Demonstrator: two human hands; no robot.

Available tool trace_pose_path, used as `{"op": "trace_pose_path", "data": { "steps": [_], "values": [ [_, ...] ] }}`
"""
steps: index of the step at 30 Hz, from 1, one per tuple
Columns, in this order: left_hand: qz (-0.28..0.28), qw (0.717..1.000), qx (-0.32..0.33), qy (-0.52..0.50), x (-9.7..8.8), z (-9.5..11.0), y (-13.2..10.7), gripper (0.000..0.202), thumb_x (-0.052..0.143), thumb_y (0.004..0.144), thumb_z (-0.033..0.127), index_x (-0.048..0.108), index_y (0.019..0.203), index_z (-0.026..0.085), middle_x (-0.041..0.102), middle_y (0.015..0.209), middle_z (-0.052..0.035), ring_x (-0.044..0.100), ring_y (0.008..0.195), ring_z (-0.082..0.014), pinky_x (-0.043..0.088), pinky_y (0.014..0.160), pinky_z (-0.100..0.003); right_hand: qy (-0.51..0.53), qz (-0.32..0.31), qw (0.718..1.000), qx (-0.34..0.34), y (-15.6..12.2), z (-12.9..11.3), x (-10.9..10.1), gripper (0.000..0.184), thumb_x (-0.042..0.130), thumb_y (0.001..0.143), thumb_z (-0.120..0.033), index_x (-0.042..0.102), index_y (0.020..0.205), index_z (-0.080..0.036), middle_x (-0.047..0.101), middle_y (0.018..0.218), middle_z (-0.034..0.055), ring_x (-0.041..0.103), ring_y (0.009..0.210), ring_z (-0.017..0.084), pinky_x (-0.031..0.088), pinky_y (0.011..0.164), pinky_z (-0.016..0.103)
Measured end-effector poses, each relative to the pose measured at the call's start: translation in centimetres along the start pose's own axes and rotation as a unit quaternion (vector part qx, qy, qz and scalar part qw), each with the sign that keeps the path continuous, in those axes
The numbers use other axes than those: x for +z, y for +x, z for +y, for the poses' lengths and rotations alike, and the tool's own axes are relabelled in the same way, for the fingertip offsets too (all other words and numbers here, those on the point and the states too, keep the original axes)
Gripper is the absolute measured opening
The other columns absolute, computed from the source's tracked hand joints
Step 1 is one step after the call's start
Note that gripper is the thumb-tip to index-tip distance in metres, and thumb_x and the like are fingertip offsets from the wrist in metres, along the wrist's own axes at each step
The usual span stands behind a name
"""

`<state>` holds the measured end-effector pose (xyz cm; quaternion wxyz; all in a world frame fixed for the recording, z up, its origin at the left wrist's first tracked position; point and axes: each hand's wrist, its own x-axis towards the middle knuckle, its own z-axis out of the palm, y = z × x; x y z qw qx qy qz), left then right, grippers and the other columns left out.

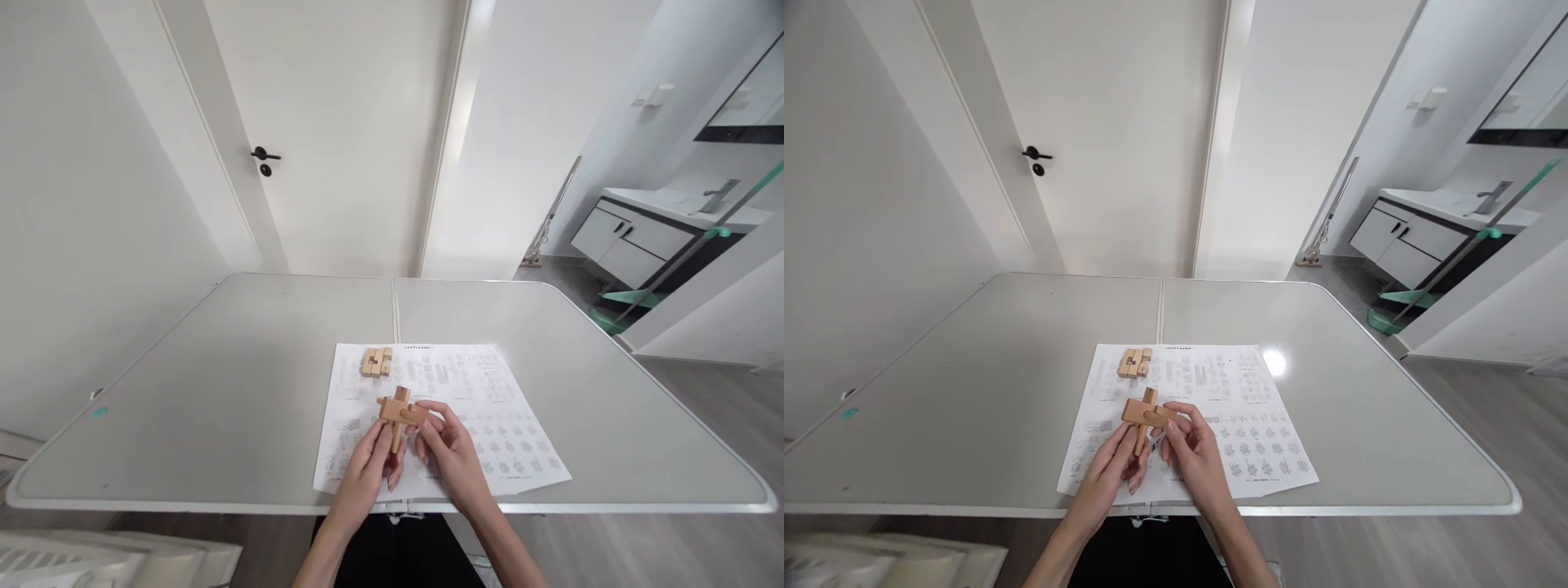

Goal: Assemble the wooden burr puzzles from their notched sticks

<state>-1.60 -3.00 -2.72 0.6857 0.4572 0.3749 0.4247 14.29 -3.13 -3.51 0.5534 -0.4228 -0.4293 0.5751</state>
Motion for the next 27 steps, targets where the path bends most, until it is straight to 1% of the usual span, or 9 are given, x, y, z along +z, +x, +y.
{"op": "trace_pose_path", "data": {
  "steps": [2,4,7,10,14,20,23,27],
  "values": [
    [0.024,0.999,0.022,0.024,0.25,0.08,-0.16,0.033,0.048,0.102,0.050,0.054,0.116,0.021,0.050,0.080,0.0029,0.044,0.054,-0.0080,0.040,0.056,-0.024,0.000,0.008,1.000,0.000,-0.04,-0.09,0.06,0.036,0.065,0.094,-0.051,0.059,0.117,-0.024,0.069,0.085,0.0030,0.049,0.055,0.012,0.042,0.055,0.027],
    [0.045,0.996,0.039,0.064,0.46,0.16,-0.31,0.036,0.048,0.103,0.049,0.049,0.127,0.023,0.051,0.082,0.0027,0.047,0.059,-0.0094,0.043,0.062,-0.025,0.000,0.017,1.000,-0.002,-0.09,-0.17,0.09,0.035,0.065,0.094,-0.051,0.059,0.115,-0.024,0.069,0.087,0.0037,0.048,0.055,0.011,0.041,0.054,0.026],
    [0.044,0.991,0.052,0.113,0.54,0.16,-0.40,0.041,0.048,0.103,0.048,0.048,0.134,0.021,0.053,0.085,0.0009,0.049,0.065,-0.0118,0.045,0.067,-0.027,-0.019,0.021,1.000,-0.004,-0.12,-0.28,0.03,0.034,0.065,0.094,-0.051,0.058,0.112,-0.023,0.068,0.085,0.0038,0.048,0.055,0.011,0.040,0.053,0.026],
    [0.040,0.990,0.062,0.123,0.33,-0.07,-0.31,0.040,0.048,0.103,0.046,0.050,0.134,0.020,0.053,0.085,0.0008,0.048,0.067,-0.0125,0.045,0.067,-0.028,-0.056,0.021,0.998,-0.006,-0.17,-0.34,-0.07,0.032,0.064,0.095,-0.052,0.057,0.109,-0.023,0.066,0.082,0.0022,0.047,0.054,0.011,0.039,0.051,0.025],
    [0.039,0.990,0.060,0.126,0.06,-0.22,-0.18,0.039,0.049,0.103,0.046,0.051,0.131,0.019,0.055,0.085,0.0002,0.048,0.067,-0.0126,0.045,0.067,-0.028,-0.084,0.033,0.996,-0.007,-0.23,-0.27,-0.19,0.033,0.064,0.094,-0.054,0.056,0.105,-0.024,0.065,0.079,0.0016,0.045,0.053,0.012,0.038,0.049,0.025],
    [0.015,0.991,0.062,0.121,0.33,0.29,-0.31,0.036,0.050,0.102,0.046,0.055,0.125,0.018,0.060,0.094,-0.0032,0.048,0.067,-0.0122,0.045,0.070,-0.029,-0.091,0.039,0.995,-0.006,-0.09,0.24,-0.31,0.034,0.066,0.092,-0.054,0.053,0.099,-0.024,0.069,0.078,0.0030,0.046,0.053,0.013,0.039,0.050,0.026],
    [0.019,0.991,0.063,0.115,0.37,0.32,-0.38,0.035,0.051,0.102,0.045,0.055,0.124,0.018,0.059,0.091,-0.0026,0.048,0.069,-0.0129,0.045,0.071,-0.029,-0.086,0.036,0.996,-0.005,-0.02,0.42,-0.29,0.035,0.066,0.092,-0.054,0.052,0.099,-0.023,0.068,0.076,0.0023,0.045,0.052,0.012,0.038,0.050,0.025],
    [0.022,0.993,0.058,0.103,0.19,0.15,-0.43,0.033,0.053,0.102,0.043,0.053,0.125,0.019,0.060,0.097,-0.0034,0.049,0.070,-0.0122,0.046,0.073,-0.029,-0.084,0.028,0.996,-0.007,-0.16,0.11,-0.21,0.032,0.064,0.094,-0.053,0.051,0.100,-0.024,0.066,0.077,0.0010,0.045,0.054,0.012,0.037,0.051,0.025]
  ]
}}
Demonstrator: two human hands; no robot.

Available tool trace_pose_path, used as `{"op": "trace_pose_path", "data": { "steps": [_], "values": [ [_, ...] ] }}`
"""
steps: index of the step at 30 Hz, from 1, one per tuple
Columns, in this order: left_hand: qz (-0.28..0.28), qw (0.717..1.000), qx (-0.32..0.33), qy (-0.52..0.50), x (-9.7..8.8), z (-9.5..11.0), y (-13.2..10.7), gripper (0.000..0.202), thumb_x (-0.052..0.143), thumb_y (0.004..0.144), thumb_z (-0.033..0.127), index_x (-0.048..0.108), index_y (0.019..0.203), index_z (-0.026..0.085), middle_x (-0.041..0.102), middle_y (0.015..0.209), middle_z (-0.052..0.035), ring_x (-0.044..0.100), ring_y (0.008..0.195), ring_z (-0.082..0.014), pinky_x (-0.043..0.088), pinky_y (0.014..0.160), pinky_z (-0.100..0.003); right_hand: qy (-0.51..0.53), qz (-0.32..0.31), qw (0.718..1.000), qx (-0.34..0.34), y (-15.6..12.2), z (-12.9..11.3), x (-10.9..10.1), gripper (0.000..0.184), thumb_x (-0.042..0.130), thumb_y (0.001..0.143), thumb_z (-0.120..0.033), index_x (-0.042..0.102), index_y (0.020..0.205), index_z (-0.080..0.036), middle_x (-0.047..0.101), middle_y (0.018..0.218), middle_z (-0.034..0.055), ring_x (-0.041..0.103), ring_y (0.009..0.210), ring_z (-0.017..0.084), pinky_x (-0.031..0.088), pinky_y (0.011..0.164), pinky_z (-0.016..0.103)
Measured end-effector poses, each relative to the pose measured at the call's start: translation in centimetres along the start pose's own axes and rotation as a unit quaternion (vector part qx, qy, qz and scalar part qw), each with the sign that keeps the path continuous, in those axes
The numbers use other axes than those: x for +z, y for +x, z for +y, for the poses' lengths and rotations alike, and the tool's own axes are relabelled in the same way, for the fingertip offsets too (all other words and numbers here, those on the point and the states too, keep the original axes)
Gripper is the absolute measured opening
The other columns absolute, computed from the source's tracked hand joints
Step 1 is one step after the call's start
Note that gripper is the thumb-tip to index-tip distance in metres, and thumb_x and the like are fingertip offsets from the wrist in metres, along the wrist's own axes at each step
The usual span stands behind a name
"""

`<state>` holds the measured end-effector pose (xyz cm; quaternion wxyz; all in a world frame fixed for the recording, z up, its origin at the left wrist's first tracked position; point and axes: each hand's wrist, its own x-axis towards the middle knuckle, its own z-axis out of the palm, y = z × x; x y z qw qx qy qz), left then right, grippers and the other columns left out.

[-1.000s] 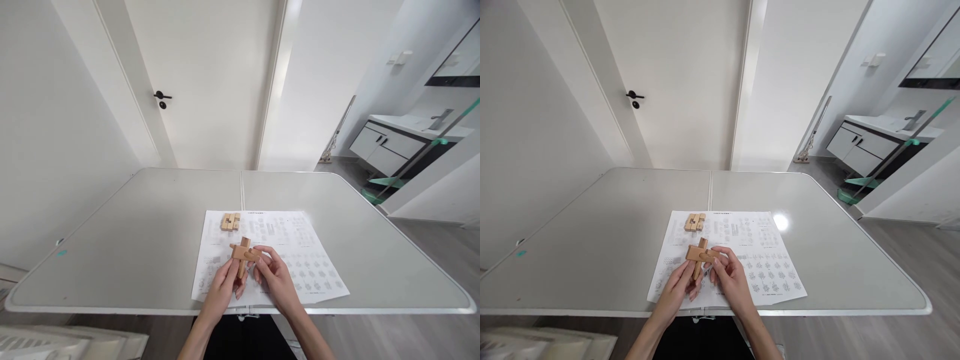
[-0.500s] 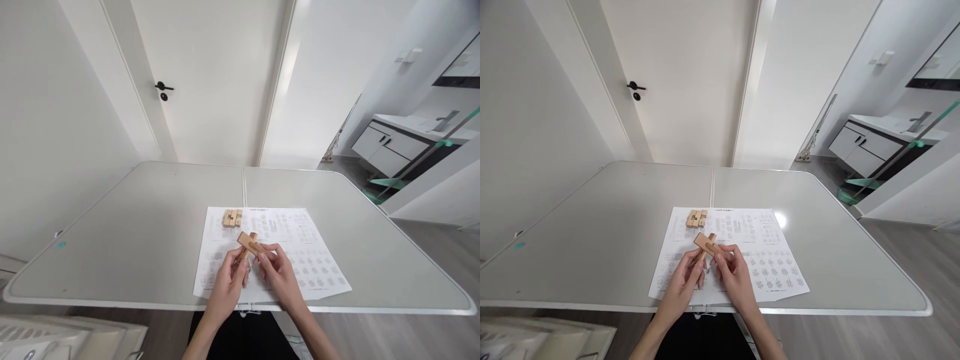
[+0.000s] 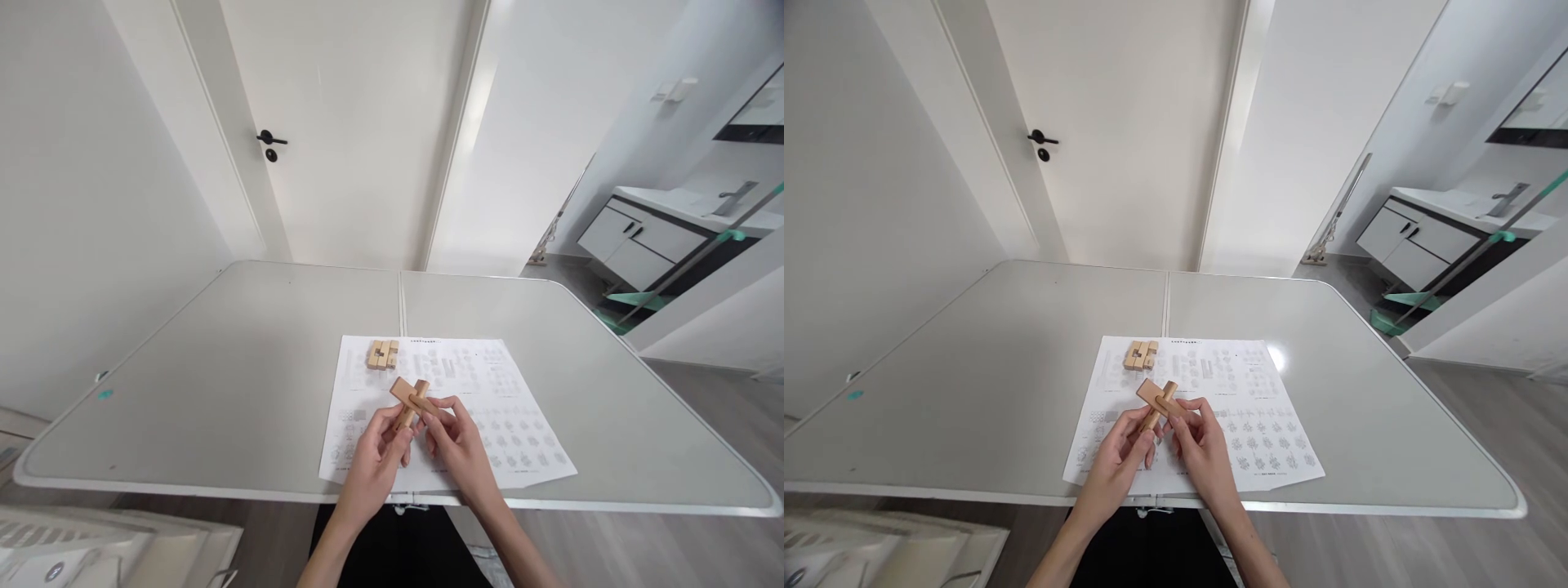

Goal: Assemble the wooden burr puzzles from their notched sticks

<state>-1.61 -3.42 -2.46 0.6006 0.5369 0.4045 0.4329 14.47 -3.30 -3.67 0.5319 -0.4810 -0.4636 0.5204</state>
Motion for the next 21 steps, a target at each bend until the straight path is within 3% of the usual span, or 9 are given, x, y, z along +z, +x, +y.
{"op": "trace_pose_path", "data": {
  "steps": [7,11,14,17,21],
  "values": [
    [-0.007,1.000,0.003,-0.008,-0.25,0.06,-0.01,0.030,0.054,0.101,0.043,0.056,0.118,0.019,0.062,0.097,-0.0035,0.052,0.072,-0.0129,0.048,0.075,-0.029,0.012,-0.021,1.000,-0.003,-0.55,-0.53,-0.13,0.027,0.058,0.098,-0.051,0.053,0.100,-0.024,0.060,0.072,-0.0016,0.042,0.055,0.013,0.035,0.052,0.026],
    [-0.008,1.000,0.005,0.010,-0.37,0.42,-0.12,0.033,0.048,0.104,0.043,0.056,0.125,0.019,0.064,0.101,-0.0050,0.055,0.077,-0.0143,0.048,0.082,-0.031,0.011,-0.023,1.000,-0.010,-0.68,-0.62,-0.23,0.027,0.057,0.099,-0.051,0.051,0.097,-0.025,0.058,0.073,-0.0020,0.041,0.056,0.013,0.033,0.053,0.026],
    [0.000,0.999,-0.004,0.038,-0.46,0.51,-0.07,0.040,0.046,0.104,0.044,0.055,0.132,0.018,0.063,0.090,-0.0027,0.056,0.079,-0.0164,0.047,0.085,-0.032,-0.008,-0.023,1.000,-0.015,-0.66,-0.78,-0.18,0.028,0.058,0.098,-0.052,0.051,0.096,-0.025,0.058,0.073,-0.0018,0.041,0.056,0.013,0.033,0.052,0.026],
    [0.017,0.997,-0.012,0.075,-0.42,0.46,0.13,0.046,0.044,0.104,0.046,0.055,0.138,0.018,0.059,0.078,-0.0001,0.057,0.077,-0.0176,0.047,0.083,-0.032,-0.042,-0.008,0.999,-0.028,-0.68,-0.78,0.13,0.028,0.058,0.097,-0.052,0.052,0.096,-0.025,0.061,0.075,-0.0005,0.046,0.058,0.015,0.037,0.054,0.027],
    [0.035,0.993,-0.008,0.115,-0.18,0.29,0.31,0.049,0.038,0.105,0.047,0.054,0.142,0.019,0.061,0.078,-0.0008,0.060,0.077,-0.0187,0.048,0.081,-0.032,-0.060,0.014,0.997,-0.038,-0.85,-0.50,0.70,0.026,0.055,0.100,-0.050,0.053,0.104,-0.024,0.064,0.079,0.0014,0.054,0.063,0.017,0.045,0.061,0.029]
  ]
}}
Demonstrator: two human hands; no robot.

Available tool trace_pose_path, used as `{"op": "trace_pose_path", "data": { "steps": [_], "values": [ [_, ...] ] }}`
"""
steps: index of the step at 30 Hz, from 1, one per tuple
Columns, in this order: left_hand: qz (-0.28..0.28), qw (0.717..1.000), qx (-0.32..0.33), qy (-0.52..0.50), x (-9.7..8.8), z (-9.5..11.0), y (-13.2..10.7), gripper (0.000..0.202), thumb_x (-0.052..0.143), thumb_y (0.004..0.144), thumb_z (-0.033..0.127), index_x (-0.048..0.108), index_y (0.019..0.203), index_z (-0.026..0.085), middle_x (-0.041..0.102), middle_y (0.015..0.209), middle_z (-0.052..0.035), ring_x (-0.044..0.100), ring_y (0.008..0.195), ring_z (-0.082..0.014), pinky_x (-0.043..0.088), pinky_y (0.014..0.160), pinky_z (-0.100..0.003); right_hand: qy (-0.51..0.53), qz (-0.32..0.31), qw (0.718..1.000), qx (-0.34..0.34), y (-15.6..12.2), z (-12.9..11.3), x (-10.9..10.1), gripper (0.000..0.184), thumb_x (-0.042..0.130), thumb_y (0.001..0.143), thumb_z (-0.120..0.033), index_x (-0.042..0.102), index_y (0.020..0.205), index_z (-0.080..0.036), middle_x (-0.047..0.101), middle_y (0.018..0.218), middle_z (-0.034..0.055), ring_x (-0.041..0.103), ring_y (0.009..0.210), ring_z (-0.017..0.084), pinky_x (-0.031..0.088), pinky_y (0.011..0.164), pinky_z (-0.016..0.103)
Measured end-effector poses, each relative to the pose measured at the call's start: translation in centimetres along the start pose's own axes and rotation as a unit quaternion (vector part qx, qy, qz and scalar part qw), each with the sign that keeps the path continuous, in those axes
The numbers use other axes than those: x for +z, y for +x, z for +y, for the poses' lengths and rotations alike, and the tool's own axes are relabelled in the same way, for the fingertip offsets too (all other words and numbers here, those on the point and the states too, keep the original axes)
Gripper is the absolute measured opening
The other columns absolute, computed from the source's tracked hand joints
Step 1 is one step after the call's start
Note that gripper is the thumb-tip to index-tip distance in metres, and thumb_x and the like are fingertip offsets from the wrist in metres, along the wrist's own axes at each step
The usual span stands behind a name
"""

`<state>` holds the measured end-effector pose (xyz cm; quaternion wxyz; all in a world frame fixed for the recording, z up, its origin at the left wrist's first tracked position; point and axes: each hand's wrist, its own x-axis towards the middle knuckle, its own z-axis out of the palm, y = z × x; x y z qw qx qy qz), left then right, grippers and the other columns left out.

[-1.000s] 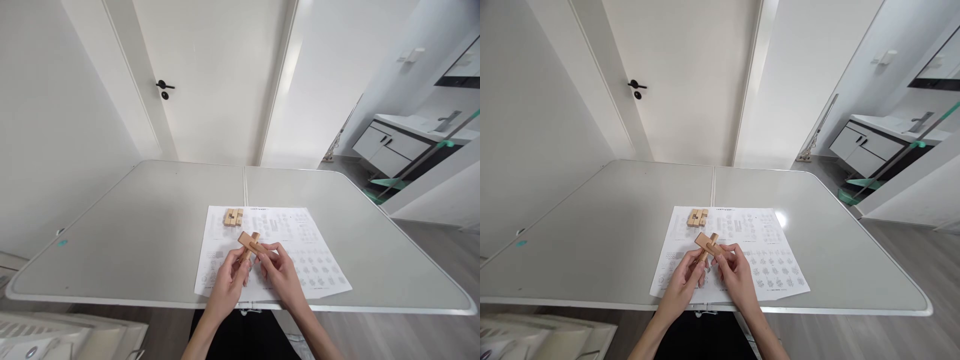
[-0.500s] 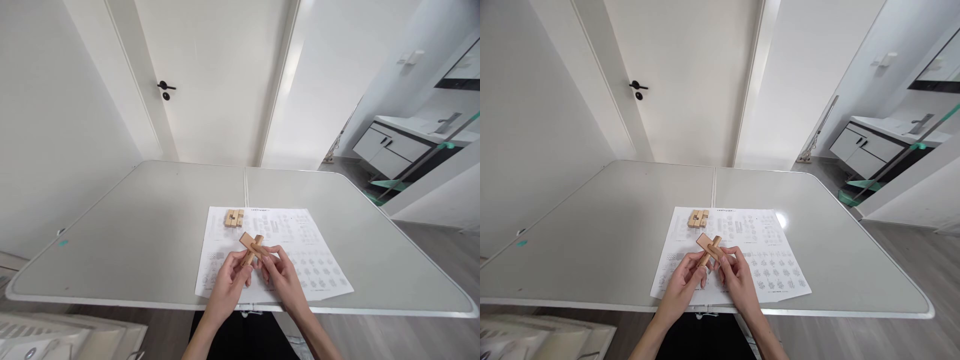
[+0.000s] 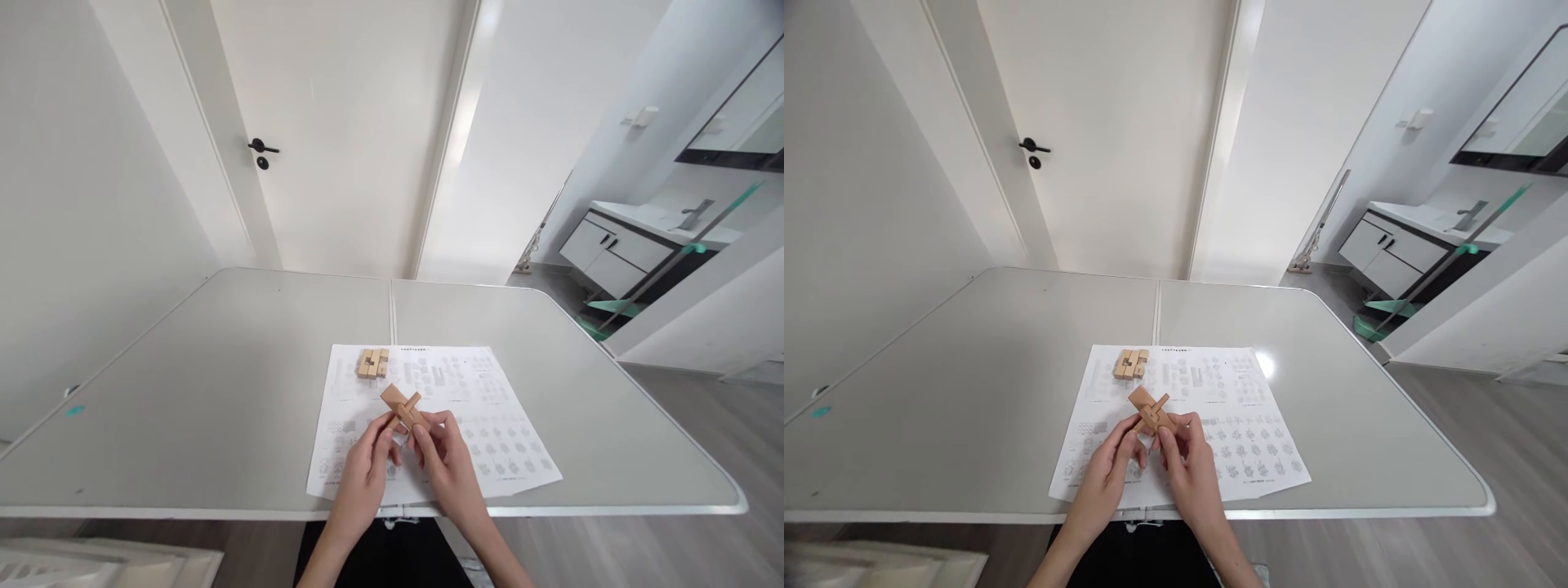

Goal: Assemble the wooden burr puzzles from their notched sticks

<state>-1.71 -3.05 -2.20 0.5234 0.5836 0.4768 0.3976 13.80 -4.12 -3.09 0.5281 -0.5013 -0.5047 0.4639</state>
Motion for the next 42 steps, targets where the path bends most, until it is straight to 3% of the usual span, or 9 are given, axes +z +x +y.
{"op": "trace_pose_path", "data": {
  "steps": [6,10,16,22,42],
  "values": [
    [0.000,0.998,0.030,0.061,0.4,-0.2,-0.2,0.049,0.040,0.105,0.045,0.052,0.145,0.021,0.067,0.089,-0.0041,0.062,0.079,-0.0194,0.049,0.080,-0.032,0.027,0.023,0.999,-0.003,-0.1,0.0,-0.1,0.028,0.056,0.099,-0.051,0.054,0.106,-0.023,0.067,0.087,0.0051,0.056,0.065,0.016,0.048,0.063,0.031],
    [0.008,0.996,0.042,0.082,0.6,0.0,-0.2,0.045,0.036,0.107,0.042,0.056,0.141,0.022,0.068,0.088,-0.0042,0.062,0.075,-0.0195,0.050,0.076,-0.032,0.021,0.021,1.000,0.008,-0.2,-0.4,-0.3,0.030,0.056,0.099,-0.053,0.053,0.099,-0.023,0.064,0.078,0.0022,0.052,0.061,0.015,0.045,0.059,0.029],
    [0.021,0.993,0.043,0.107,0.6,-0.1,-0.2,0.043,0.035,0.106,0.043,0.067,0.128,0.022,0.066,0.071,-0.0015,0.063,0.064,-0.0202,0.048,0.065,-0.029,-0.006,0.012,0.999,0.030,-0.3,-1.0,-0.6,0.033,0.056,0.097,-0.057,0.051,0.095,-0.024,0.055,0.069,-0.0019,0.047,0.060,0.016,0.037,0.055,0.027],
    [0.017,0.992,0.047,0.114,0.4,0.1,-0.1,0.043,0.036,0.106,0.044,0.069,0.123,0.021,0.066,0.068,-0.0013,0.062,0.061,-0.0196,0.046,0.063,-0.028,0.001,0.002,0.999,0.039,-0.3,-1.5,-0.9,0.033,0.057,0.097,-0.057,0.049,0.093,-0.024,0.052,0.067,-0.0030,0.044,0.059,0.014,0.034,0.053,0.026],
    [0.017,0.991,0.049,0.124,0.4,-0.3,0.1,0.044,0.036,0.106,0.044,0.069,0.122,0.020,0.067,0.068,-0.0003,0.063,0.062,-0.0192,0.046,0.067,-0.028,0.071,0.011,0.996,0.052,-0.4,-1.7,-0.4,0.036,0.058,0.095,-0.059,0.047,0.091,-0.025,0.050,0.067,-0.0038,0.041,0.056,0.013,0.033,0.051,0.026]
  ]
}}
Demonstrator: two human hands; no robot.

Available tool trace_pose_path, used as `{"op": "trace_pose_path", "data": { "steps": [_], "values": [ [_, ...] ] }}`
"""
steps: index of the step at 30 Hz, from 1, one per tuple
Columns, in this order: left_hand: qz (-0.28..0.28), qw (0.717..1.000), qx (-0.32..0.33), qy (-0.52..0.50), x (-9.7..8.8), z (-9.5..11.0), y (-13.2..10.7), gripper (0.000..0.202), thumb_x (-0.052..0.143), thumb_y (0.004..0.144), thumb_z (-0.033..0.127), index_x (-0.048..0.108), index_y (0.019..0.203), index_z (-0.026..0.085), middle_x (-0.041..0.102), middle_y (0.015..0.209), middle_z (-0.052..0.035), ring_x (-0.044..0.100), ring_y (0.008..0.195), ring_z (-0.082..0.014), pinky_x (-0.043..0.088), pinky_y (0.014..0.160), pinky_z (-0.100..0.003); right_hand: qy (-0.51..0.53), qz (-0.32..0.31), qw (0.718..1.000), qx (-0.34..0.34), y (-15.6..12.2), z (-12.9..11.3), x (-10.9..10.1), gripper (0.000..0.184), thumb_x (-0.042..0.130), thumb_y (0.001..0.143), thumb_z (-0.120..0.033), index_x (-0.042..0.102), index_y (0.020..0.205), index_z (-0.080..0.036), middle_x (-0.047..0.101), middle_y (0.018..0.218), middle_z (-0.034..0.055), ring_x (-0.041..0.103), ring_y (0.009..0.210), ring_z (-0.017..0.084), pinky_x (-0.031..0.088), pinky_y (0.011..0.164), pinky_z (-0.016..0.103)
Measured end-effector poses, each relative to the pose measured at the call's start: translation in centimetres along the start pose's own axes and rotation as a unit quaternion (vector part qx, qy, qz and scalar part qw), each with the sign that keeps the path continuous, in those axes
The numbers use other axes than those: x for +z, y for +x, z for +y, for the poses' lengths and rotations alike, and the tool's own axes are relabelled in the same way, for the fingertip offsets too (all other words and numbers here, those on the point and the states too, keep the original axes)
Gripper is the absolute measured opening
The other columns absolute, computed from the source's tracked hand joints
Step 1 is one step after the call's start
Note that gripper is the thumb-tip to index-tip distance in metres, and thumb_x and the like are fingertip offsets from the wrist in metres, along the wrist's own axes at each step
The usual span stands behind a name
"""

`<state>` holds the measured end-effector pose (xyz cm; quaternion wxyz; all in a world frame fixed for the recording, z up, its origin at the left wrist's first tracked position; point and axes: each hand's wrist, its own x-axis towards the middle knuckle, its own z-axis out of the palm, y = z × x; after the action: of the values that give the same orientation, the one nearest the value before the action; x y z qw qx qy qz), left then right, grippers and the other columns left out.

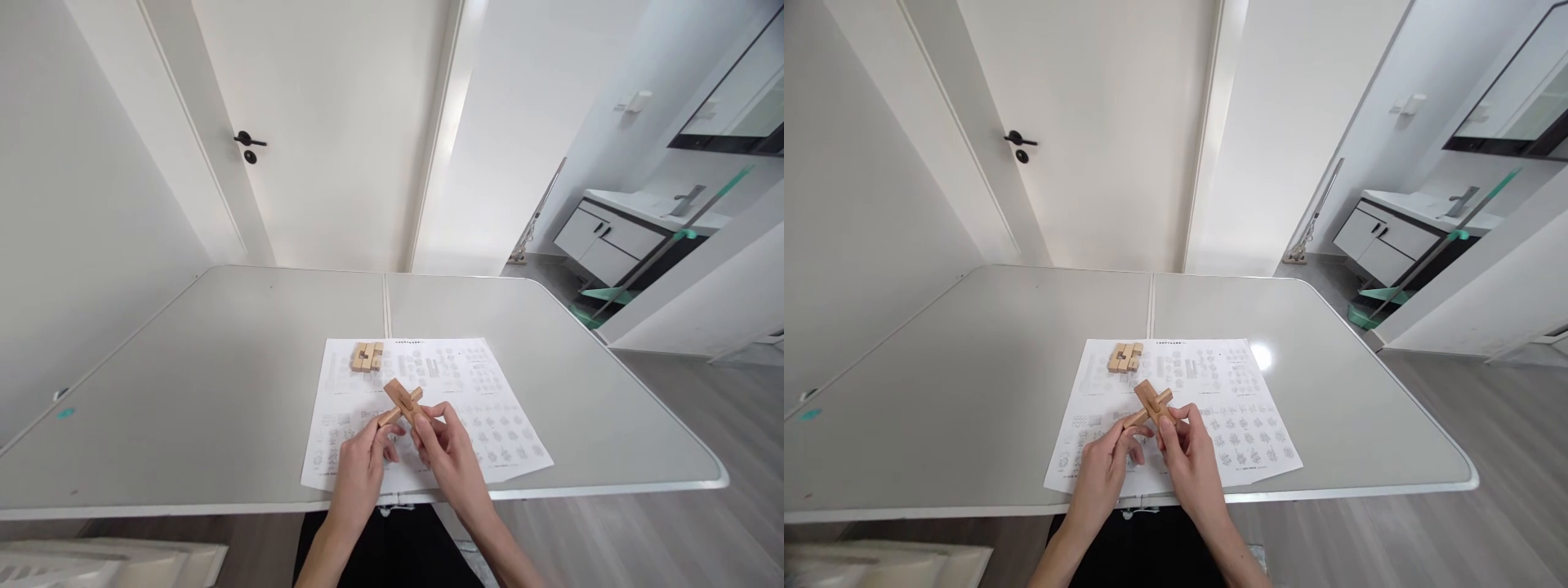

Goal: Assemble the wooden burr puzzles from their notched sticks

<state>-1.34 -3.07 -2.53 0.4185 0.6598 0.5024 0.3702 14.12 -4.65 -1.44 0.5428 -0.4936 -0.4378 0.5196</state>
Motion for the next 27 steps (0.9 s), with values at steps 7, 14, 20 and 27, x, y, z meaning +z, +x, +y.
{"op": "trace_pose_path", "data": {
  "steps": [7,14,20,27],
  "values": [
    [-0.001,1.000,-0.003,-0.009,-0.1,0.3,0.0,0.044,0.037,0.106,0.045,0.069,0.122,0.020,0.068,0.070,-0.0014,0.063,0.064,-0.0201,0.046,0.066,-0.028,-0.018,0.002,1.000,0.004,-0.2,0.3,0.0,0.036,0.057,0.096,-0.059,0.047,0.093,-0.025,0.049,0.068,-0.0043,0.040,0.058,0.014,0.033,0.053,0.026],
    [0.002,1.000,-0.002,-0.006,0.0,0.4,-0.1,0.044,0.036,0.106,0.045,0.069,0.123,0.021,0.069,0.069,-0.0010,0.065,0.064,-0.0205,0.048,0.067,-0.029,-0.045,0.020,0.999,-0.010,-0.5,0.2,0.0,0.036,0.059,0.095,-0.059,0.047,0.091,-0.025,0.050,0.066,-0.0041,0.042,0.057,0.014,0.033,0.052,0.026],
    [0.002,1.000,0.000,0.003,0.0,0.2,-0.1,0.043,0.036,0.106,0.044,0.071,0.119,0.021,0.070,0.072,-0.0016,0.064,0.063,-0.0195,0.047,0.065,-0.028,0.001,0.000,1.000,0.014,-0.5,0.2,-0.2,0.038,0.059,0.093,-0.060,0.045,0.090,-0.026,0.048,0.067,-0.0049,0.037,0.054,0.013,0.031,0.051,0.026],
    [0.011,1.000,0.010,0.009,0.2,0.4,-0.2,0.041,0.037,0.106,0.040,0.068,0.125,0.021,0.071,0.074,-0.0019,0.066,0.066,-0.0202,0.050,0.070,-0.030,-0.015,0.009,1.000,0.005,-1.2,0.2,0.6,0.034,0.059,0.095,-0.057,0.050,0.091,-0.024,0.049,0.067,-0.0037,0.040,0.058,0.013,0.034,0.053,0.026]
  ]
}}
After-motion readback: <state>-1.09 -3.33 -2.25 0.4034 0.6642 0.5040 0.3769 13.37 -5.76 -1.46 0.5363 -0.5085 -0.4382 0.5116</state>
